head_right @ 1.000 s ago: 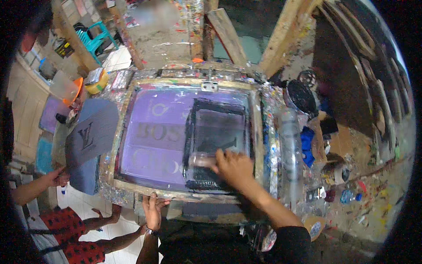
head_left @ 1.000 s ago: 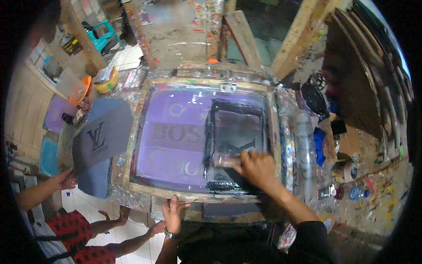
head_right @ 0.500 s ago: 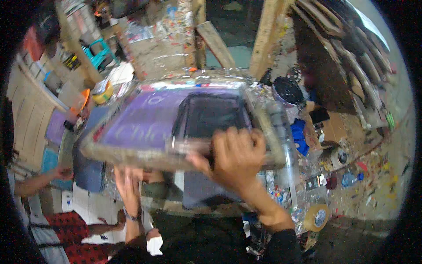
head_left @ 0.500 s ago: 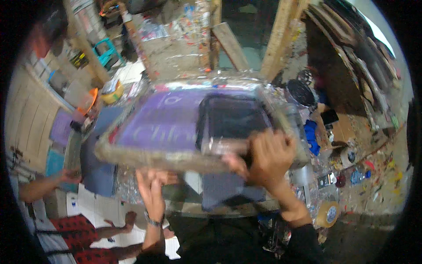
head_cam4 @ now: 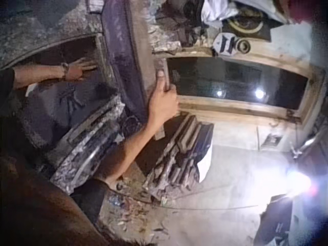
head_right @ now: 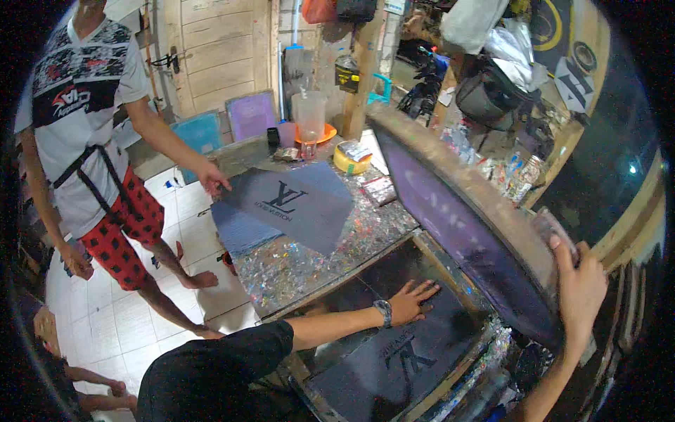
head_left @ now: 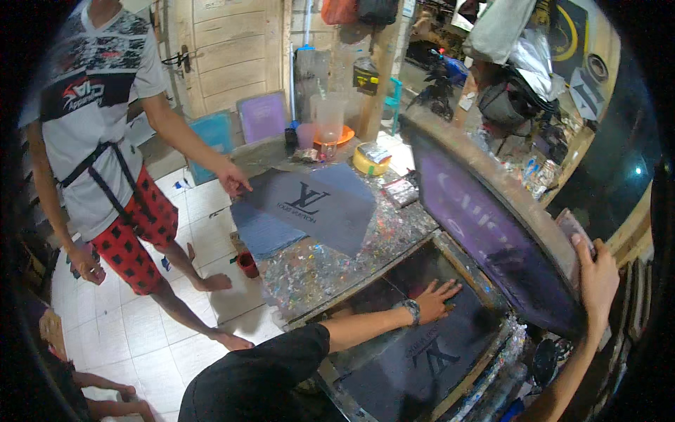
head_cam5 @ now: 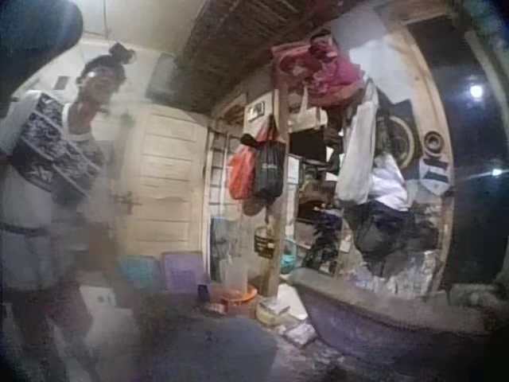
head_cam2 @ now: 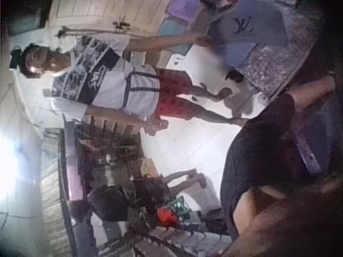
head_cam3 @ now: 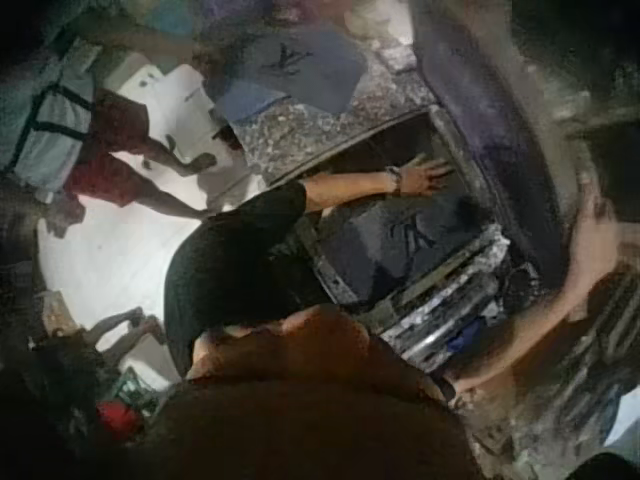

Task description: The person performs screen printing on fabric pieces by placing each piece on a base, lowering a screen frame, applying ink using a squeegee, and then raising the frame to reveal the printed design.

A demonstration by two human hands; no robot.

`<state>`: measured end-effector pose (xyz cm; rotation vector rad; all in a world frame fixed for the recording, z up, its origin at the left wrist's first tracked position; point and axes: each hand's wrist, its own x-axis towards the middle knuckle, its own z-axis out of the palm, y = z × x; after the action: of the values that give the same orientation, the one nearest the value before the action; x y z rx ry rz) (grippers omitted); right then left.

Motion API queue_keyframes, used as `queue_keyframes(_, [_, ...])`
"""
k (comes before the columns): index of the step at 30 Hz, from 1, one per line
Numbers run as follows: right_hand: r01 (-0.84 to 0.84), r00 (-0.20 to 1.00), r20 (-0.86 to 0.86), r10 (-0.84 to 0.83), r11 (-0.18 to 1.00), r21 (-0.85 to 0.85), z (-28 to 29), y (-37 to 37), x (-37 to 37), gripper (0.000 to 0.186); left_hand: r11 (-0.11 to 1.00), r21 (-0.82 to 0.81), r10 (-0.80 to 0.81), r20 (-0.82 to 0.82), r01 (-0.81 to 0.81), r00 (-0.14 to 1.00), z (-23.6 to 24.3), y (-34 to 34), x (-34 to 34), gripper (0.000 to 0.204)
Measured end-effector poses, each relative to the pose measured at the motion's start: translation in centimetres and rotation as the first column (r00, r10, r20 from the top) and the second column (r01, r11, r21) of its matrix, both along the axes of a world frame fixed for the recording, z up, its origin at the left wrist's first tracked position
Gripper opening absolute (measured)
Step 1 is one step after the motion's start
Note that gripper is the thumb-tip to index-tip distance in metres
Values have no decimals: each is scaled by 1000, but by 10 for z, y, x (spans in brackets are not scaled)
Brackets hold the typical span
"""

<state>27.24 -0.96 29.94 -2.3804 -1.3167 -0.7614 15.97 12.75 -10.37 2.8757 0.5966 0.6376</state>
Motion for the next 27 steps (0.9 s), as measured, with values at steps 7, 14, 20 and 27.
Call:
queue_keyframes(7, [-16, 987, -160, 16, 1000, 5, 24, 4, 51, 83, 846, -533, 300, 466, -6, 832, 43, -19, -107, 33])
queue_keyframes(14, [-45, 989, -142, 46, 999, 10, 16, 15, 94, 82, 593, -629, 711, 702, -503, -41, 74, -1, -322, 29])
queue_keyframes(20, [-109, 964, -247, 101, 994, -21, 12, 32, 76, 81, 478, -535, 722, 691, -696, -35, 69, 58, -457, 40])
queue_keyframes(27, [-68, 982, -174, 68, 998, 10, 14, 20, 95, 80, 684, 26, 685, 321, -729, 654, 93, 40, -357, 49])
